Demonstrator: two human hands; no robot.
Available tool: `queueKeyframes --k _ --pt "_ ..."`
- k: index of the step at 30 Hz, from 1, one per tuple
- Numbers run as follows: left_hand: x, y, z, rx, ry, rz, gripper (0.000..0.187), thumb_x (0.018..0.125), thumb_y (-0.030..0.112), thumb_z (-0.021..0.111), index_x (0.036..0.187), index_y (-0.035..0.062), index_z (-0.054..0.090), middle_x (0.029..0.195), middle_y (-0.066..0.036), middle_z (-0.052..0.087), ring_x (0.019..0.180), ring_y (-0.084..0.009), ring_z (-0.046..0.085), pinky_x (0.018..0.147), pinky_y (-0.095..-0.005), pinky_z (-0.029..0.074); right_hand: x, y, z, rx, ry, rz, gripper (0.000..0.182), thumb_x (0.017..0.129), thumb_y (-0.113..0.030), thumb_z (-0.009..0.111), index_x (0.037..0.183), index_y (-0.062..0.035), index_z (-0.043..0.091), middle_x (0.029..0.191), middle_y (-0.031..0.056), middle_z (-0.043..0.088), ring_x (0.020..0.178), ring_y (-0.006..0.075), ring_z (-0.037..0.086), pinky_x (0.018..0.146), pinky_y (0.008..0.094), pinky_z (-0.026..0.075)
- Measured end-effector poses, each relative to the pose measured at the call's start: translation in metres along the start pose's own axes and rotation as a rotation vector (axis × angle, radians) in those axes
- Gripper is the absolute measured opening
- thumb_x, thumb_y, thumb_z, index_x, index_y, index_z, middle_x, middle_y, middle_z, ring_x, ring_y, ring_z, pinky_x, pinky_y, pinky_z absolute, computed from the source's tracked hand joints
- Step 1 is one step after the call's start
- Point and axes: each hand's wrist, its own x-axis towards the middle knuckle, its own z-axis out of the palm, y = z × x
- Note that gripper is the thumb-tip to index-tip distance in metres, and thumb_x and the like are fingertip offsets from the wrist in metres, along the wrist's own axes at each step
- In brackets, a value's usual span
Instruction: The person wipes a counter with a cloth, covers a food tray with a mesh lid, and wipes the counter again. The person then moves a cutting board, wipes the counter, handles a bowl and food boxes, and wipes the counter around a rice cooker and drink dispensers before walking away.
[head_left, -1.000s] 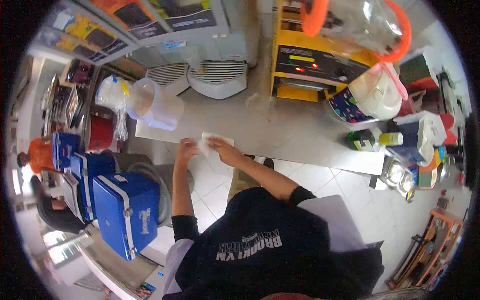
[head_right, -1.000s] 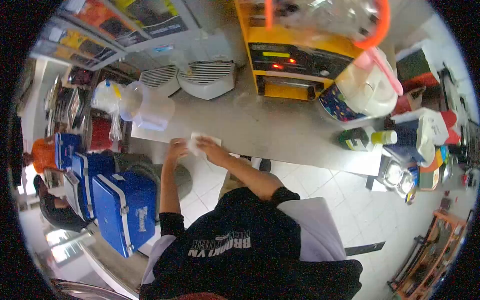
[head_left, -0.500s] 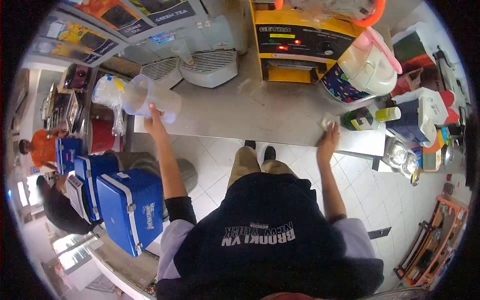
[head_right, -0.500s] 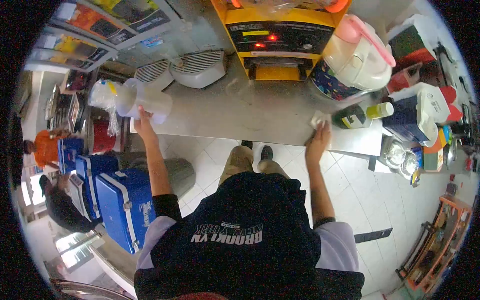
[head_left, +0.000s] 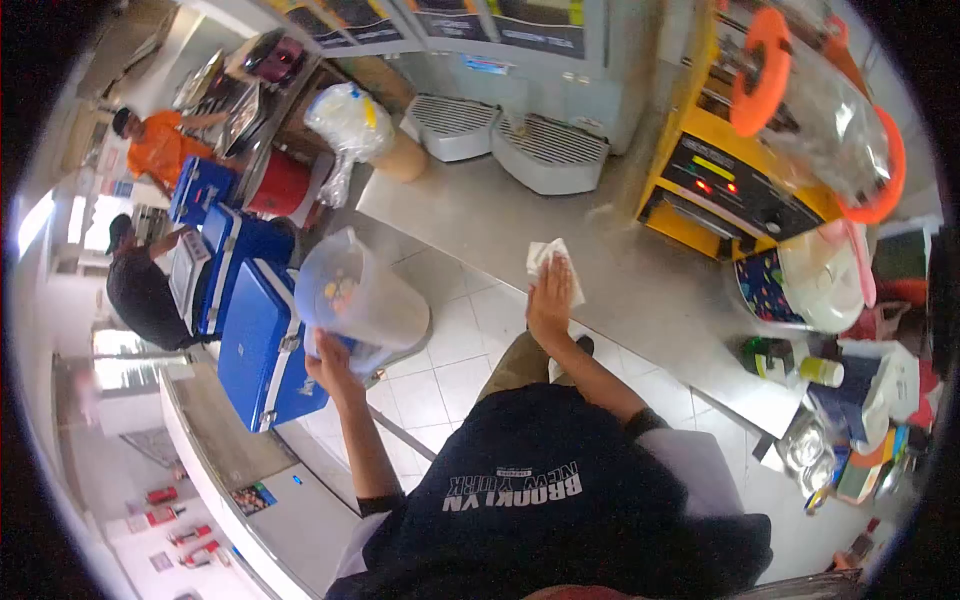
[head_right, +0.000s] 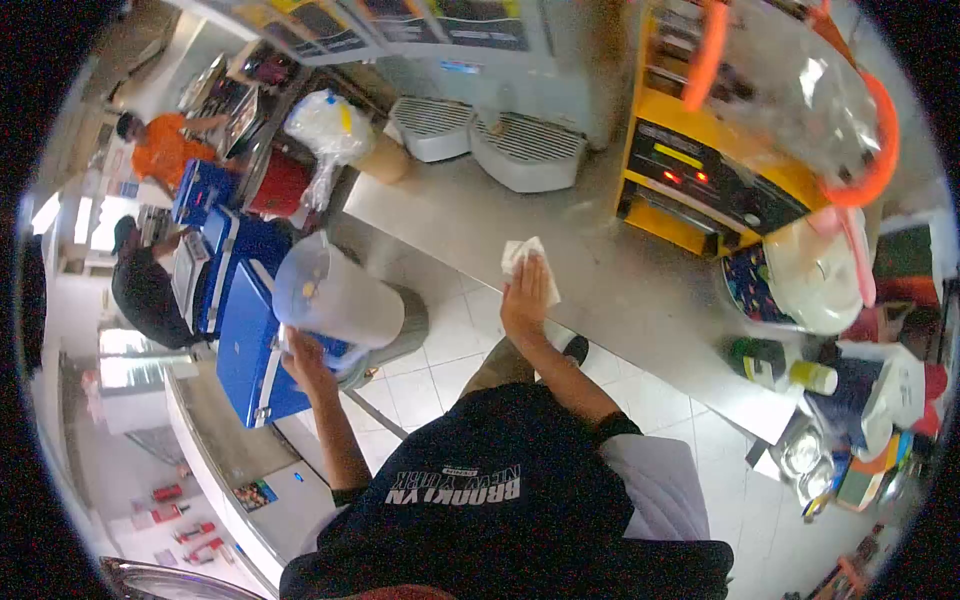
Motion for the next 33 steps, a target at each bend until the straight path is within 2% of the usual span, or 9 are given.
queueKeyframes --k 9,12,15,16,18,20,24,29,33 --pt "-0.043 0.014 -0.066 0.117 0.223 -0.106 0.035 0.089 0.029 0.054 0.061 0.0149 0.038 0.053 0.009 0.029 0.045 -0.0005 0.022 0.042 -0.0213 0.013 0.070 -0.094 0.094 0.247 -0.101 -0.246 0.055 0.083 -0.019 0.051 0.128 0.0070 0.032 0.138 0.0234 0.025 0.129 0.0369 0.022 0.107 0.0442 0.016" --pt "-0.030 0.000 -0.072 0.063 0.258 -0.184 0.034 0.089 0.032 0.054 0.063 0.0144 0.039 0.054 0.008 0.030 0.046 -0.0006 0.024 0.042 -0.0206 0.014 0.085 -0.115 0.126 0.521 -0.265 -0.490 0.050 0.083 -0.013 0.049 0.129 0.0019 0.035 0.136 0.0213 0.029 0.127 0.0350 0.027 0.106 0.0416 0.021" --pt "-0.008 -0.001 -0.064 0.026 0.166 -0.217 0.036 0.089 0.035 0.053 0.064 0.0136 0.039 0.054 0.007 0.031 0.046 -0.0017 0.024 0.041 -0.0207 0.016 0.117 -0.122 0.118 0.751 -0.657 -0.317 0.049 0.081 -0.005 0.046 0.129 -0.0024 0.037 0.135 0.0193 0.033 0.126 0.0330 0.030 0.104 0.0386 0.025" --pt "-0.001 -0.003 -0.061 0.035 0.167 -0.221 0.036 0.089 0.035 0.053 0.063 0.0135 0.039 0.054 0.007 0.031 0.045 -0.0020 0.024 0.041 -0.0209 0.016 0.120 -0.120 0.089 0.729 -0.385 -0.267 0.041 0.082 0.002 0.039 0.123 0.0007 0.045 0.122 0.0203 0.048 0.118 0.0323 0.042 0.102 0.0366 0.030" --pt "0.014 -0.010 -0.060 0.031 0.143 -0.235 0.036 0.089 0.036 0.053 0.064 0.0131 0.039 0.054 0.007 0.032 0.045 -0.0026 0.024 0.041 -0.0213 0.016 0.136 -0.088 0.082 0.600 -0.030 -0.145 0.045 0.082 0.004 0.038 0.126 0.0002 0.041 0.128 0.0186 0.042 0.123 0.0324 0.036 0.104 0.0369 0.027" --pt "0.029 -0.018 -0.062 0.013 0.085 -0.245 0.036 0.089 0.036 0.052 0.064 0.0126 0.040 0.054 0.007 0.032 0.044 -0.0031 0.025 0.041 -0.0216 0.016 0.160 -0.082 0.030 0.301 0.019 -0.060 0.050 0.081 0.007 0.038 0.130 0.0009 0.035 0.137 0.0160 0.032 0.128 0.0310 0.028 0.107 0.0364 0.021" --pt "0.062 -0.043 -0.070 0.008 0.003 -0.272 0.036 0.089 0.039 0.051 0.067 0.0113 0.042 0.054 0.007 0.032 0.045 -0.0028 0.027 0.041 -0.0211 0.017 0.179 -0.071 0.119 0.493 0.064 0.321 0.054 0.081 0.002 0.038 0.134 -0.0003 0.028 0.142 0.0134 0.024 0.132 0.0284 0.021 0.109 0.0364 0.016" --pt "0.100 -0.040 -0.052 0.076 -0.128 -0.246 0.039 0.089 0.045 0.046 0.071 0.0099 0.046 0.056 0.006 0.035 0.047 -0.0025 0.029 0.043 -0.0202 0.018 0.134 -0.150 0.201 0.393 0.061 -0.305 0.049 0.079 0.002 0.042 0.128 0.0004 0.038 0.139 0.0132 0.029 0.128 0.0277 0.029 0.107 0.0380 0.024" --pt "0.133 -0.048 -0.032 0.059 -0.206 -0.228 0.039 0.090 0.043 0.046 0.071 0.0094 0.046 0.057 0.006 0.039 0.047 -0.0027 0.030 0.044 -0.0203 0.020 0.134 -0.162 0.186 0.328 -0.027 -0.315 0.047 0.080 0.000 0.044 0.127 -0.0021 0.041 0.137 0.0137 0.033 0.126 0.0278 0.033 0.104 0.0353 0.029"
